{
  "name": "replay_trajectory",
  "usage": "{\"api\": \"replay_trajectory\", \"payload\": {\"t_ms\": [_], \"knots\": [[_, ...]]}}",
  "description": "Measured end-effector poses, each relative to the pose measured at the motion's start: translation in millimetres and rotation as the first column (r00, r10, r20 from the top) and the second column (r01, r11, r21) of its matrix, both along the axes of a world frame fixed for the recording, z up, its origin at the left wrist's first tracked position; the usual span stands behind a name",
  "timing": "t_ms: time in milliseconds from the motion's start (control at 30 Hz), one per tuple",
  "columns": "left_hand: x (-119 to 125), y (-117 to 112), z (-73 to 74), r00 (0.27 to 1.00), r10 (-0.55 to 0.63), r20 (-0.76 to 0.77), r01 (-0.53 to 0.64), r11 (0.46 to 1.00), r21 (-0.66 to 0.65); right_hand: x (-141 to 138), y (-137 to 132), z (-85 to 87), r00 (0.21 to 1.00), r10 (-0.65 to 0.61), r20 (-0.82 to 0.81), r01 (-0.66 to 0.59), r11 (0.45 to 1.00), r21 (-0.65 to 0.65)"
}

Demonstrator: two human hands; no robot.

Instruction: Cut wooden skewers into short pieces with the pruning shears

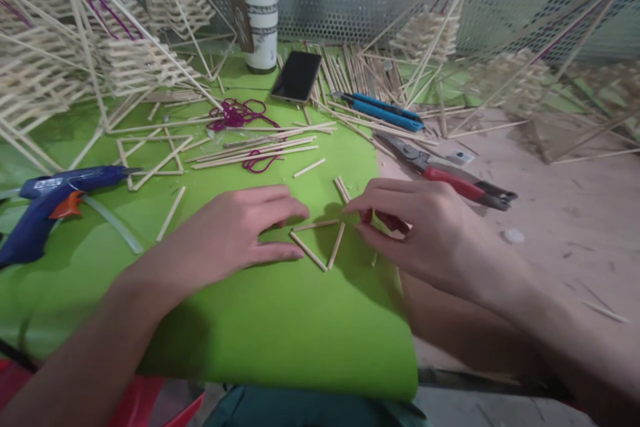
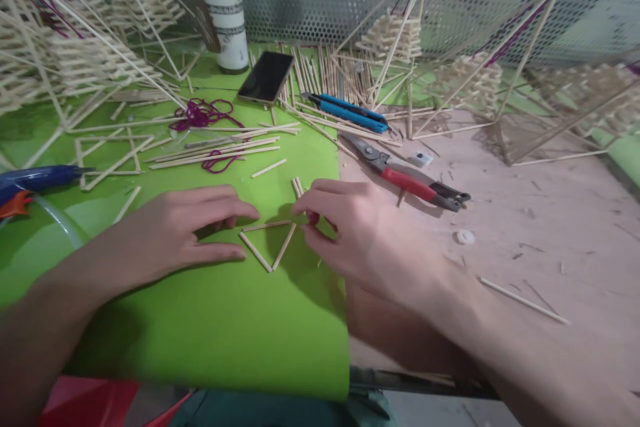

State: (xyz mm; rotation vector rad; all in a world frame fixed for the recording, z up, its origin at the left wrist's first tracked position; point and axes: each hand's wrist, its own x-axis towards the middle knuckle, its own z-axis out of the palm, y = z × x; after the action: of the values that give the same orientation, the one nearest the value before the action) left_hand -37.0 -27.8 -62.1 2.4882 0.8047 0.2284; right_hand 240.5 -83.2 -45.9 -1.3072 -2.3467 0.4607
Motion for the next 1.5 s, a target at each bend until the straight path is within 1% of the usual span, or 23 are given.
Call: {"api": "replay_trajectory", "payload": {"t_ms": [100, 200, 400, 667, 900, 1067, 1500], "knots": [[0.0, -0.1, 0.3, 1.0, -0.006, -0.007, 0.007, 1.0, 0.021, -1.2, -1.5, -4.6, 0.997, -0.006, 0.075, 0.007, 1.0, -0.01], [1.4, -0.6, 0.0, 1.0, -0.023, 0.005, 0.023, 0.999, 0.034, -2.7, -2.7, -6.6, 0.995, -0.022, 0.101, 0.024, 1.0, -0.017], [1.6, -0.5, -0.6, 0.999, -0.032, 0.02, 0.031, 0.999, 0.034, -4.0, -2.9, -6.8, 0.995, -0.046, 0.085, 0.047, 0.999, -0.006], [-1.1, 0.4, -0.2, 1.0, -0.018, 0.009, 0.018, 1.0, -0.007, -5.8, -3.1, -7.8, 0.997, -0.051, 0.055, 0.052, 0.999, -0.006], [0.6, 1.1, -2.4, 0.999, -0.027, 0.031, 0.027, 0.999, 0.017, -7.9, -2.0, -7.9, 0.998, -0.044, 0.042, 0.043, 0.999, 0.02], [2.1, 1.0, -1.7, 0.999, -0.035, 0.041, 0.034, 0.999, 0.034, -9.2, -3.0, -7.6, 0.998, -0.052, 0.043, 0.051, 0.999, 0.005], [0.8, 1.2, -1.0, 0.999, -0.027, 0.038, 0.026, 1.0, 0.013, -9.6, -3.5, -7.9, 0.999, -0.043, 0.025, 0.044, 0.999, -0.019]]}}
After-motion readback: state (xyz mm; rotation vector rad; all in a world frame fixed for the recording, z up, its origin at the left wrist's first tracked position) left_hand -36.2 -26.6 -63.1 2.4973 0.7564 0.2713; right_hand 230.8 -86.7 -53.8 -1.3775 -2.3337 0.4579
